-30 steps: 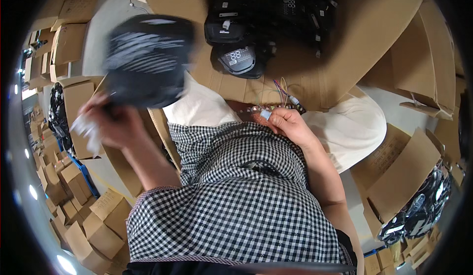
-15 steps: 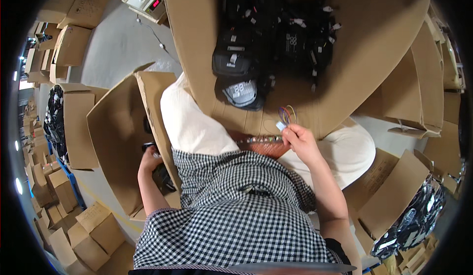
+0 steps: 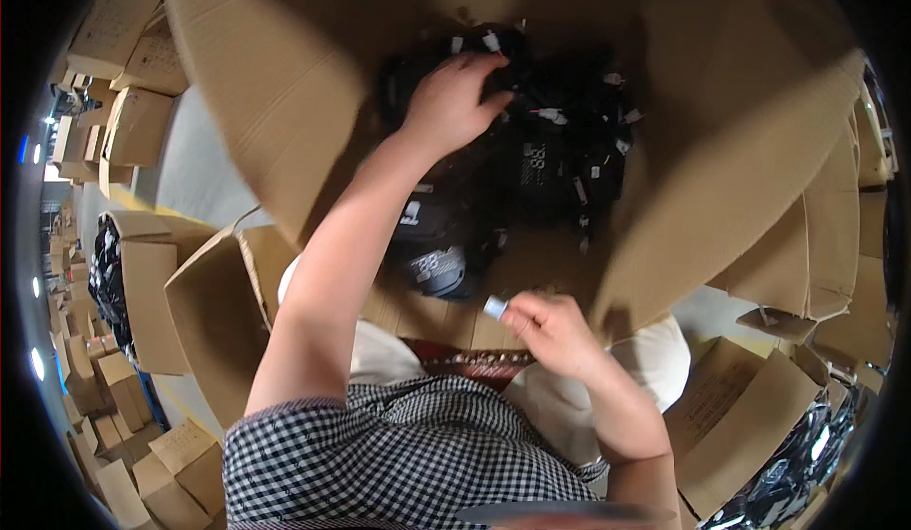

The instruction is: The person inspects electronic display units by hand, checking their wire harnesses and connectors.

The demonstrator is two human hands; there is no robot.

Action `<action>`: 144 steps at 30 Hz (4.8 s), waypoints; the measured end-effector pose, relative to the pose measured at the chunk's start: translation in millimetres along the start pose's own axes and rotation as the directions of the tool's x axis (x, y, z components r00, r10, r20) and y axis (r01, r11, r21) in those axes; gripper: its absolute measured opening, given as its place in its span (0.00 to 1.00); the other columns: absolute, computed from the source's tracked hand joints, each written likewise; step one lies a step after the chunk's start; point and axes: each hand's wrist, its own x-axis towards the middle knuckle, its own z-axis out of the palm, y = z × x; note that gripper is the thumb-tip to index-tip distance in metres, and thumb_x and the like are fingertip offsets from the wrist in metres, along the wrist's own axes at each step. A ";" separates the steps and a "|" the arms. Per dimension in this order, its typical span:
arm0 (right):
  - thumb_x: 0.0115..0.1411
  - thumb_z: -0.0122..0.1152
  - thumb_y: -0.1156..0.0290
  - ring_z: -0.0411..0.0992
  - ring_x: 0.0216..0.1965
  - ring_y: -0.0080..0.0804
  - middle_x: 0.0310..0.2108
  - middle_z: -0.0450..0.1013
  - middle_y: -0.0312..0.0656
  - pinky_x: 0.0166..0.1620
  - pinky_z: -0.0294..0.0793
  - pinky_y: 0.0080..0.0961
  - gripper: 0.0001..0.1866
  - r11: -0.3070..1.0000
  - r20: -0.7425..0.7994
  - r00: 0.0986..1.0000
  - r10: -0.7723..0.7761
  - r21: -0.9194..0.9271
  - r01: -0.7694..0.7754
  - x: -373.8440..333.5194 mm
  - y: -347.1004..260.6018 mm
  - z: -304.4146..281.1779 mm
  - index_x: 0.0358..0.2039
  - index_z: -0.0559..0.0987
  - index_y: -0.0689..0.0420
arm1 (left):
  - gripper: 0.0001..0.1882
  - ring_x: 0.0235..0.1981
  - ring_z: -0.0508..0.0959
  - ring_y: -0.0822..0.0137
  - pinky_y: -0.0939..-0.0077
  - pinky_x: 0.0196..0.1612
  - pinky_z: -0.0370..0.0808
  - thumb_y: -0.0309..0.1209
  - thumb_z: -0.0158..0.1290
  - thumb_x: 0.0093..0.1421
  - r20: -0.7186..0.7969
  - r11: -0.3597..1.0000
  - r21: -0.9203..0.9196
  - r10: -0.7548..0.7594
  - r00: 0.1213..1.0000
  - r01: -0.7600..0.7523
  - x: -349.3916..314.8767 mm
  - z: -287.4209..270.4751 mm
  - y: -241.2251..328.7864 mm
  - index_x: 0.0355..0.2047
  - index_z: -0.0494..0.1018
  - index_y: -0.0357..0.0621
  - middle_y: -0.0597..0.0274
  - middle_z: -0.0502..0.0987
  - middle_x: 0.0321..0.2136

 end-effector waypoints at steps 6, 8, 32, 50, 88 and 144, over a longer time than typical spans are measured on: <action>0.61 0.56 0.66 0.74 0.28 0.46 0.27 0.74 0.45 0.31 0.73 0.36 0.08 0.996 0.015 0.996 0.087 0.017 -0.087 -2.3 8.7 -13.7 0.35 0.77 0.58 | 0.39 0.43 0.77 0.55 0.63 0.46 0.74 0.48 0.67 0.38 0.382 0.564 0.681 0.271 0.883 -0.467 86.7 119.8 -66.9 0.52 0.71 0.52 0.55 0.76 0.44; 0.61 0.56 0.67 0.74 0.28 0.46 0.28 0.74 0.46 0.31 0.73 0.36 0.08 0.994 -0.007 0.995 0.101 0.045 -0.100 -4.4 9.5 -18.8 0.35 0.77 0.58 | 0.37 0.41 0.78 0.54 0.62 0.42 0.75 0.47 0.68 0.34 0.680 0.755 0.567 -0.204 0.704 -0.330 95.1 123.6 -63.1 0.47 0.74 0.52 0.54 0.78 0.41; 0.63 0.53 0.71 0.66 0.21 0.17 0.19 0.73 0.35 0.26 0.66 0.19 0.08 0.967 -0.243 0.940 0.239 -0.033 -0.254 -45.8 20.6 6.1 0.31 0.77 0.62 | 0.24 0.35 0.78 0.58 0.66 0.37 0.78 0.33 0.47 0.54 0.098 0.831 0.544 0.078 0.992 -0.119 -324.3 163.4 36.8 0.53 0.70 0.66 0.62 0.75 0.31; 0.65 0.52 0.69 0.61 0.18 0.13 0.18 0.67 0.30 0.22 0.59 0.14 0.13 0.951 -0.449 0.874 0.188 0.304 -0.048 -150.1 23.5 116.2 0.23 0.73 0.60 | 0.09 0.23 0.73 0.67 0.74 0.25 0.67 0.28 0.52 0.52 0.008 0.788 0.482 0.433 0.902 -0.382 -166.0 -98.7 70.7 0.35 0.76 0.50 0.65 0.70 0.22; 0.62 0.56 0.65 0.71 0.19 0.25 0.20 0.74 0.37 0.23 0.68 0.23 0.10 0.995 -0.370 0.928 0.037 -0.068 -0.067 -81.2 26.6 115.1 0.29 0.77 0.59 | 0.27 0.55 0.70 0.60 0.71 0.52 0.70 0.14 0.50 0.50 0.189 0.749 -0.648 -0.024 0.982 0.143 -326.8 13.8 51.7 0.51 0.72 0.47 0.56 0.69 0.55; 0.53 0.56 0.74 0.70 0.51 0.44 0.49 0.71 0.47 0.49 0.72 0.39 0.06 0.455 0.009 0.940 -0.340 -0.873 0.173 -83.2 88.8 62.2 0.28 0.76 0.65 | 0.14 0.27 0.71 0.77 0.80 0.36 0.71 0.29 0.52 0.63 0.529 0.109 -0.780 -0.411 0.743 0.616 -307.3 48.1 34.5 0.49 0.72 0.41 0.66 0.75 0.37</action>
